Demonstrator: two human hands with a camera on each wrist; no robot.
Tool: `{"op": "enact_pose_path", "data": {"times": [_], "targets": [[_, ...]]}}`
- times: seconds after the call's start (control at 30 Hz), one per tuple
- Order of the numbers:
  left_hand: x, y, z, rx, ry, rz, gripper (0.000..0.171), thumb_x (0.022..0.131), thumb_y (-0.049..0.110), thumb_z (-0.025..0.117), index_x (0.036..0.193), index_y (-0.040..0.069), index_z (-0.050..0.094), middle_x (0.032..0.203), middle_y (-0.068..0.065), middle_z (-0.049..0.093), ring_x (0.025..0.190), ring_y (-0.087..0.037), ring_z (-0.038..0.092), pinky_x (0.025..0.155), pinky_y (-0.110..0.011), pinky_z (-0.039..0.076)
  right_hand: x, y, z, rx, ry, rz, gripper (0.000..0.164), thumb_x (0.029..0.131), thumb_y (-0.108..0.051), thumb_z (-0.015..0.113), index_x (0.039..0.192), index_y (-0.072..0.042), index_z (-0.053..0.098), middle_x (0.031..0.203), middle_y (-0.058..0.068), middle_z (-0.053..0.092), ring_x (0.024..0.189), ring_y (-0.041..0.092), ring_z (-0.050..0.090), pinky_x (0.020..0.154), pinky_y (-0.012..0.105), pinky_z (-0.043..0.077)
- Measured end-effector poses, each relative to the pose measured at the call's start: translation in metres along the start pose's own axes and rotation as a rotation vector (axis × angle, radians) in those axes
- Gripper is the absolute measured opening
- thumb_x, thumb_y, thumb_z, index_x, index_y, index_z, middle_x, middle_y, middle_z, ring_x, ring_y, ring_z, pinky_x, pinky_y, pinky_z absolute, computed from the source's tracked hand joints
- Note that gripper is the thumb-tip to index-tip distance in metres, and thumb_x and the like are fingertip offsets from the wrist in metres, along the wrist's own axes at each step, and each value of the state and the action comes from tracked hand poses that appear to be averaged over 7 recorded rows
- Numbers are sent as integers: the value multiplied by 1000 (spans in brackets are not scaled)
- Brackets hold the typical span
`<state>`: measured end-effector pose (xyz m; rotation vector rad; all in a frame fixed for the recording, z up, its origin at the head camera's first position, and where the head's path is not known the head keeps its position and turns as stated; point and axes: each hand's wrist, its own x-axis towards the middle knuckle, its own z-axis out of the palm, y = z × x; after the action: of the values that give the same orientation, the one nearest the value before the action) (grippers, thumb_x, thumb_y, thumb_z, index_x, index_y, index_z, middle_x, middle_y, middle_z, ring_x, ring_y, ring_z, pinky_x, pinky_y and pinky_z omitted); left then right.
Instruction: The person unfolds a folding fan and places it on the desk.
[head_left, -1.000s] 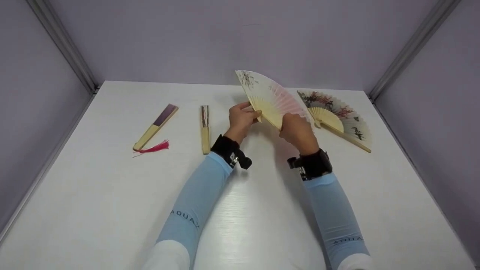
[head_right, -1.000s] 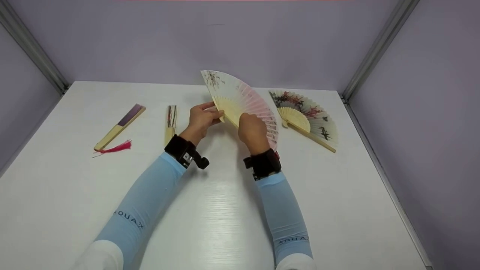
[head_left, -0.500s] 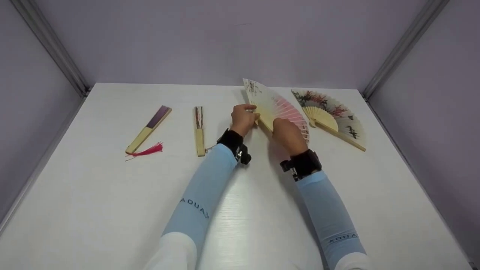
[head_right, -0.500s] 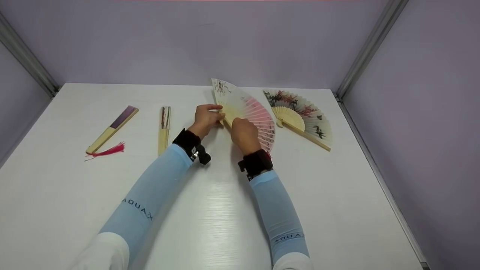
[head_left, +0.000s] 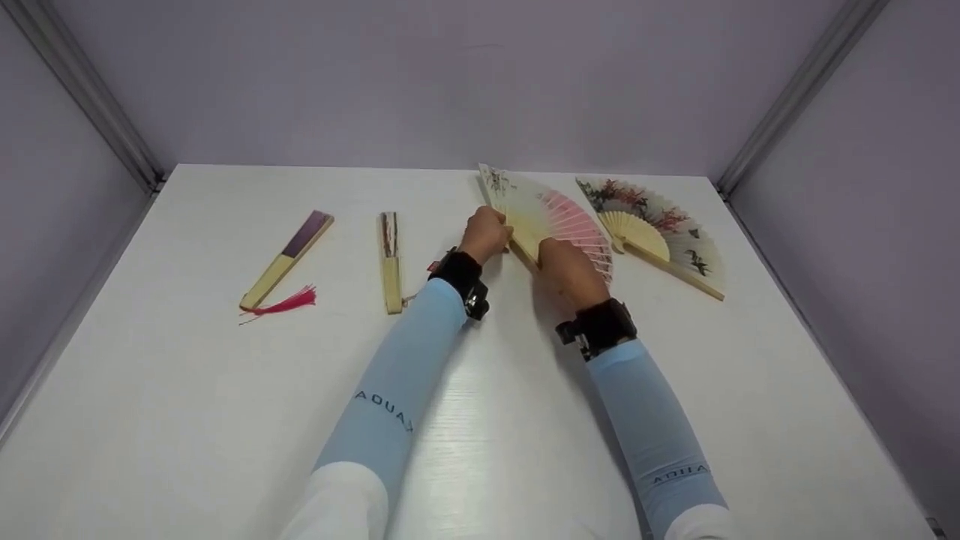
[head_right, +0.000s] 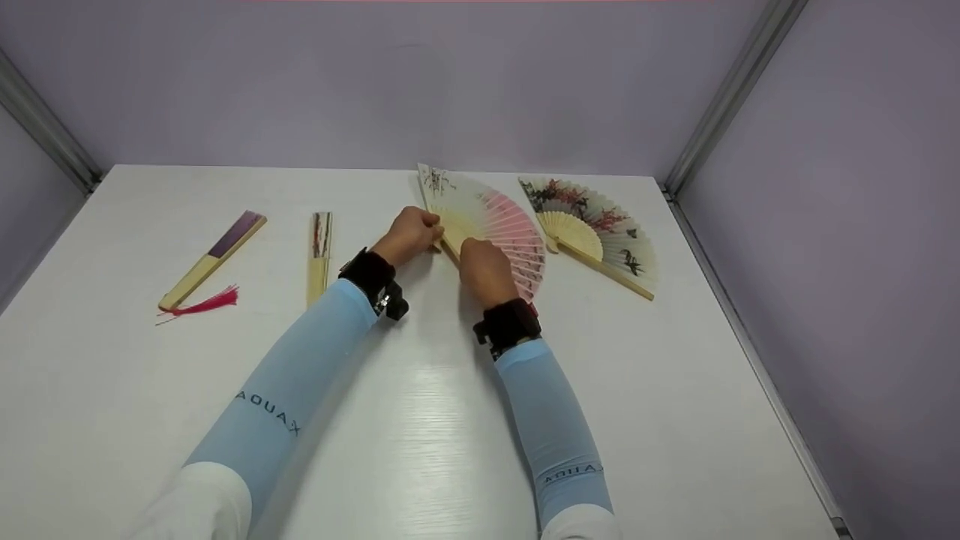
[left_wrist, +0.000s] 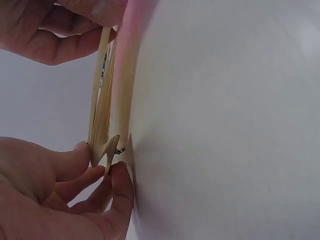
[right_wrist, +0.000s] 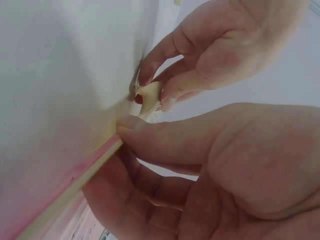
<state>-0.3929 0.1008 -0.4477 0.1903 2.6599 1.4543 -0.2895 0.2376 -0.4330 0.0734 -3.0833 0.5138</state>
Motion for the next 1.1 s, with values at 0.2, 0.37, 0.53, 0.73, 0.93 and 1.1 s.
{"op": "enact_pose_path", "data": {"times": [0.2, 0.37, 0.53, 0.73, 0.93, 1.1], "targets": [[-8, 3, 2, 277, 21, 6, 36, 105, 43, 72, 101, 7, 70, 117, -11, 67, 137, -37, 49, 115, -47, 44, 0, 0, 1, 11, 13, -18, 11, 108, -8, 61, 109, 1, 68, 99, 16, 71, 81, 28, 59, 73, 40, 49], [-17, 4, 3, 386, 50, 18, 46, 101, 48, 77, 118, 4, 74, 145, -13, 58, 141, -37, 45, 118, -48, 44, -2, 4, 6, -10, 65, -95, 13, 109, -8, 58, 106, 1, 68, 97, 18, 72, 80, 29, 57, 73, 40, 47], [-17, -2, 2, 458, 47, 37, 54, 102, 53, 74, 125, 4, 74, 156, -13, 51, 144, -37, 43, 121, -49, 41, -1, 7, 7, -6, 57, -115, 13, 107, -5, 60, 110, 3, 69, 99, 19, 73, 81, 28, 57, 73, 40, 47], [-8, -9, 2, 554, 36, 72, 63, 103, 58, 68, 141, 8, 71, 164, -9, 54, 147, -35, 44, 123, -49, 37, 5, 6, 7, -30, 0, -34, 12, 105, 1, 56, 107, 4, 68, 94, 14, 66, 79, 27, 53, 69, 36, 43], [-10, -8, -1, 583, 25, 97, 57, 103, 61, 67, 130, 12, 77, 147, -9, 68, 143, -35, 50, 125, -51, 33, 9, 5, 5, -98, -25, 28, 16, 103, 0, 54, 110, 6, 68, 95, 15, 65, 79, 28, 52, 69, 40, 46], [-11, -6, 2, 598, 39, 98, 58, 103, 60, 66, 129, 9, 77, 150, -10, 66, 142, -34, 52, 126, -50, 36, 9, 7, 6, -118, 40, 27, 15, 103, -3, 58, 108, 6, 69, 101, 23, 73, 79, 29, 55, 76, 51, 53]]}}
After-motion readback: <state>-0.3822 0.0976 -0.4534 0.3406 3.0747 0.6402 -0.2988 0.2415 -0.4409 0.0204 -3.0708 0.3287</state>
